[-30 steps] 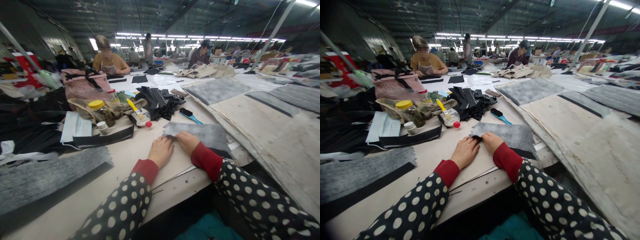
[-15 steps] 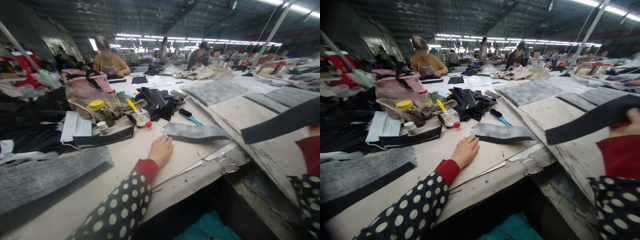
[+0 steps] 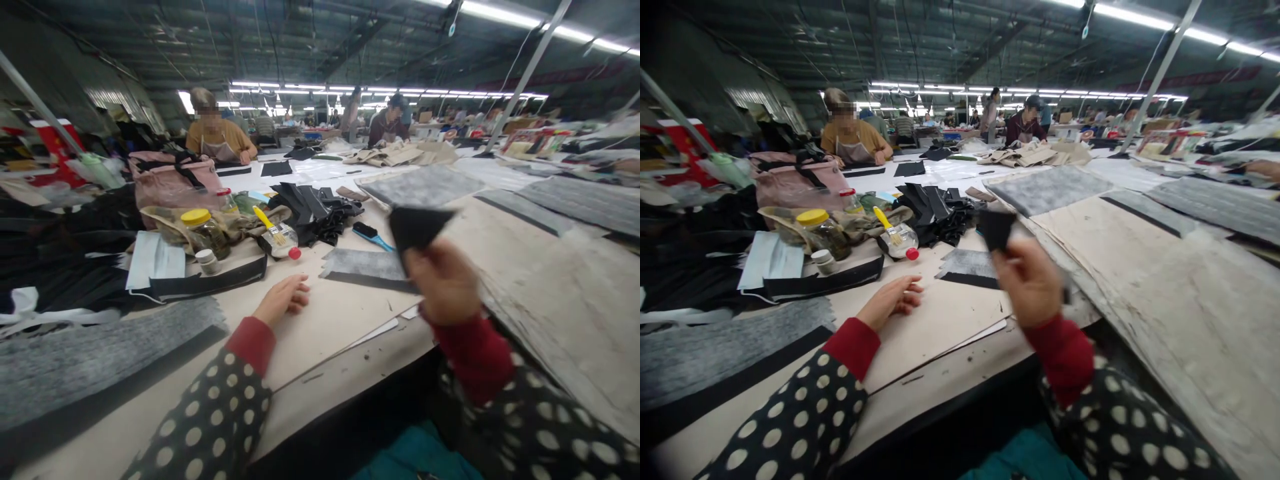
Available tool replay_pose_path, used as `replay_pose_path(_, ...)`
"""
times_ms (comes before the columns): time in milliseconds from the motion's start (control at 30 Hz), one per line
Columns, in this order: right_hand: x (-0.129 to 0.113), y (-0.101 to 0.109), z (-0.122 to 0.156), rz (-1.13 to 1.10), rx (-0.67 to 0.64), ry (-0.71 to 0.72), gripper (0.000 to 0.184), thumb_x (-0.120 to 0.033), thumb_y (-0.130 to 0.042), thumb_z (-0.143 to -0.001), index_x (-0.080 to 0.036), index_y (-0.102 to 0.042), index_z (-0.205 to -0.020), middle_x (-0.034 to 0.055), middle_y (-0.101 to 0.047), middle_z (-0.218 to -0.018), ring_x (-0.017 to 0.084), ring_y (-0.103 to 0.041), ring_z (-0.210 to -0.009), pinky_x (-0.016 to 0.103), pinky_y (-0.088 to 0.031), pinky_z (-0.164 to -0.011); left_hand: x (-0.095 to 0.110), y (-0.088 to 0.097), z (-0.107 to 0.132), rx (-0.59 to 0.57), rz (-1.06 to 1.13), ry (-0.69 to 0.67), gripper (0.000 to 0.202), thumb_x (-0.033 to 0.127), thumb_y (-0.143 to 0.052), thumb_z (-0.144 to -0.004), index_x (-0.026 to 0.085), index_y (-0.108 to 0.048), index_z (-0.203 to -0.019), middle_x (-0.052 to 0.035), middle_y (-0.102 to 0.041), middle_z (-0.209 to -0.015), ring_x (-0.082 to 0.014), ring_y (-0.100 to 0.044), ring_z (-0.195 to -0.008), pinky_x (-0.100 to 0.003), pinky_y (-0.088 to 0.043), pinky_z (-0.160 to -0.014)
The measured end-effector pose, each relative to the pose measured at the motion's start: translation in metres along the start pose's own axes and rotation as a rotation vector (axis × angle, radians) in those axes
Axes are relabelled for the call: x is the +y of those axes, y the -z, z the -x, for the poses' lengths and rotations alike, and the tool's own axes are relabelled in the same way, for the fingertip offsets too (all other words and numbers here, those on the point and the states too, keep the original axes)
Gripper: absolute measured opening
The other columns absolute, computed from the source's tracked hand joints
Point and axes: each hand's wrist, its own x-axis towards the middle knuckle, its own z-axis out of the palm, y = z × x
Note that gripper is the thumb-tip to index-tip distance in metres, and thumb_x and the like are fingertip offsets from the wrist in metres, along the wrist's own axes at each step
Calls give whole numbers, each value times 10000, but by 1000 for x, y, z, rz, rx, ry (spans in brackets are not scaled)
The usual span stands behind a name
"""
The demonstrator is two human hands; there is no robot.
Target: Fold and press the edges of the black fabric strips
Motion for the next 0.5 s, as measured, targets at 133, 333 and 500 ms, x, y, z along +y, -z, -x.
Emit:
replay_pose_path(133,-59,-66,15,-345,-434,397,323,-394,-431,-821,-177,-590,-999,63,-618,-973,157,-565,-872,258,-454,-762,-4,48,34,-23,182,216,520,539,-368,-780,168,-482,-1126,-81,-599,-904,-161,-586,-748,-246,-466,-576)
replay_pose_path(333,8,-73,-47,196,-649,79,373,-414,-423,-810,-166,-597,-1027,95,-620,-984,223,-561,-887,330,-416,-761,-12,73,57,2,-39,218,535,552,-404,-757,227,-444,-1181,-48,-565,-933,-130,-547,-683,-230,-430,-554)
replay_pose_path(500,106,-73,-104,604,-831,-329,425,-351,-526,-738,-96,-578,-1074,166,-609,-987,272,-559,-877,359,-418,-721,-21,69,53,-63,-320,-42,513,392,-550,-708,221,-451,-1181,-35,-537,-1003,-153,-515,-854,-258,-405,-759)
